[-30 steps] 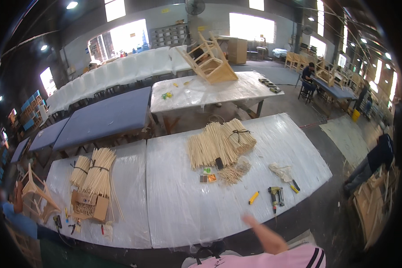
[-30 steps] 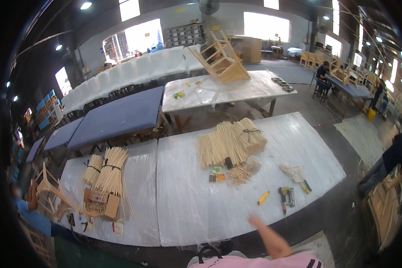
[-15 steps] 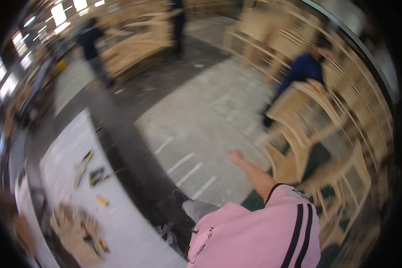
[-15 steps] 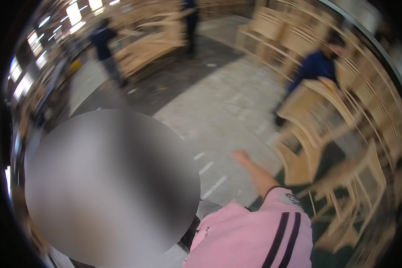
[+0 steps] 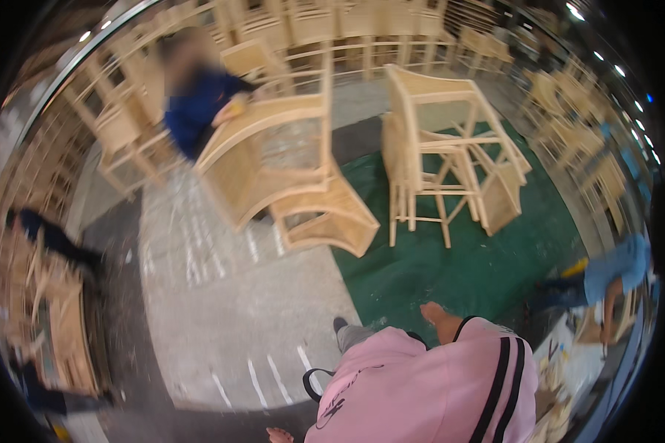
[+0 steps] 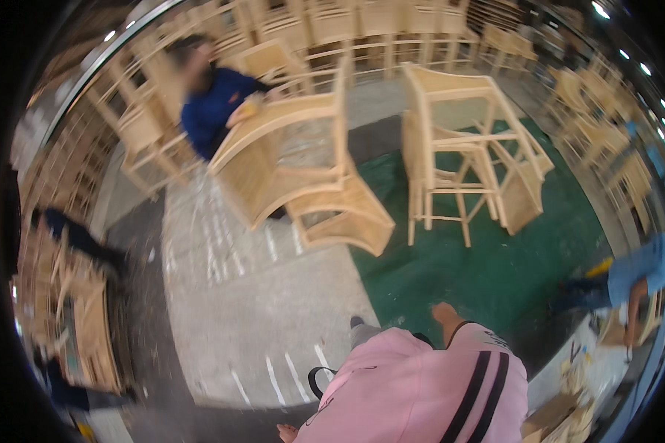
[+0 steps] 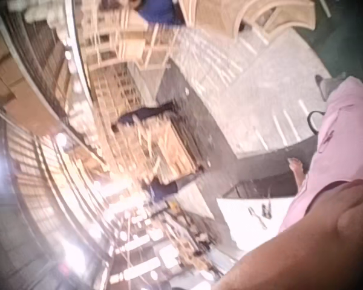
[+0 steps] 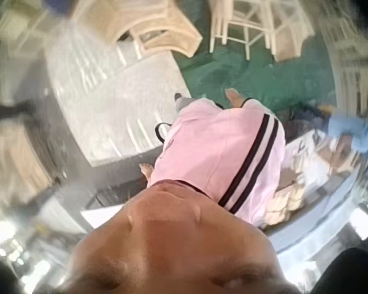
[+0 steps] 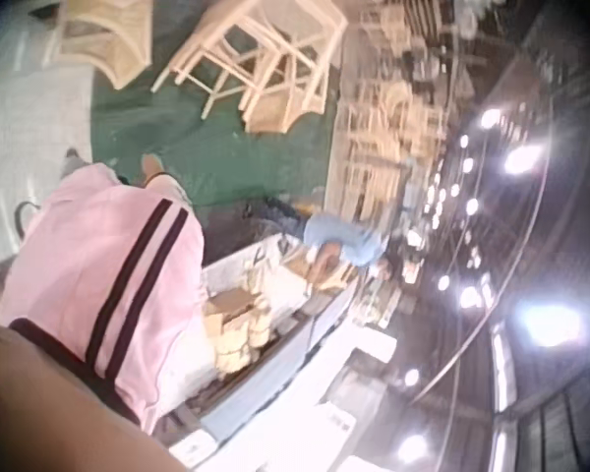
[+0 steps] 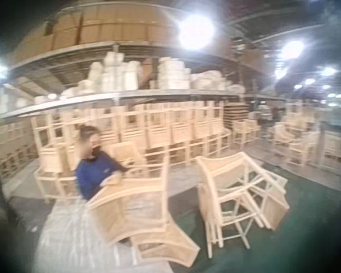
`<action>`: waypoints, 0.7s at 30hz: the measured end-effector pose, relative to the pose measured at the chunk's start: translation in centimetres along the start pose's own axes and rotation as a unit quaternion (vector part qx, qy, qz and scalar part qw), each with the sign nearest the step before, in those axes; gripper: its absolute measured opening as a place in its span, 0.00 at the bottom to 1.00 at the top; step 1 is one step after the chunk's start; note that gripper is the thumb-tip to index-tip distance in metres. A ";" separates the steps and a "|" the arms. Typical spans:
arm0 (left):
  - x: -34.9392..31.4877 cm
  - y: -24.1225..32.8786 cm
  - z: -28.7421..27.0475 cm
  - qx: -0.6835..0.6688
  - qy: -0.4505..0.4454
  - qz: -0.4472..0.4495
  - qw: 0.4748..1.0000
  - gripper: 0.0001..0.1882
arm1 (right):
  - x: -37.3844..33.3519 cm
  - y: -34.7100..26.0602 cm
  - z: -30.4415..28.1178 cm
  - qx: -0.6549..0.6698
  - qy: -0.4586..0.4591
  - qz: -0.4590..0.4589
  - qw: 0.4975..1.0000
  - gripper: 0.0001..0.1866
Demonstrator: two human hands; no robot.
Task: The person sorts and bundles long wooden sticks on a large white-covered table in a workshop. They gather sticks into neat piles, tie them with black bands, and handle small wooden components and a yellow container. The person also briefly interacts with a chair frame at the end of the clip.
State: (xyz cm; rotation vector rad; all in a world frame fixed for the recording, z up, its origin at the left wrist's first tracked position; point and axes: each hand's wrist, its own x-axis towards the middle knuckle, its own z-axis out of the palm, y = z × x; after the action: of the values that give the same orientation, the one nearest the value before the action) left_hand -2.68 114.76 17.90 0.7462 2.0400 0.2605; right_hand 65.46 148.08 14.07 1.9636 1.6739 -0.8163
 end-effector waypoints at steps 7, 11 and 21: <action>21.9 27.4 1.3 -0.317 -0.035 -0.096 0.943 0.28 | 8.9 2.0 -12.2 0.459 0.055 0.085 0.883 0.10; 29.8 42.7 3.2 -0.126 -0.178 0.004 0.976 0.28 | 8.4 -2.5 -19.4 0.682 0.164 0.068 0.709 0.13; 41.8 63.2 5.1 0.008 -0.265 0.001 0.964 0.22 | 9.5 -8.2 -34.0 0.827 0.272 0.048 0.490 0.18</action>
State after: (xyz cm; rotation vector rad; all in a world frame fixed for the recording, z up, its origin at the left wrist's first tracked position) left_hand 10.65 189.43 14.59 0.7358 1.5332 0.0347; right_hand 63.62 178.96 32.98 3.6842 0.4458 -2.5553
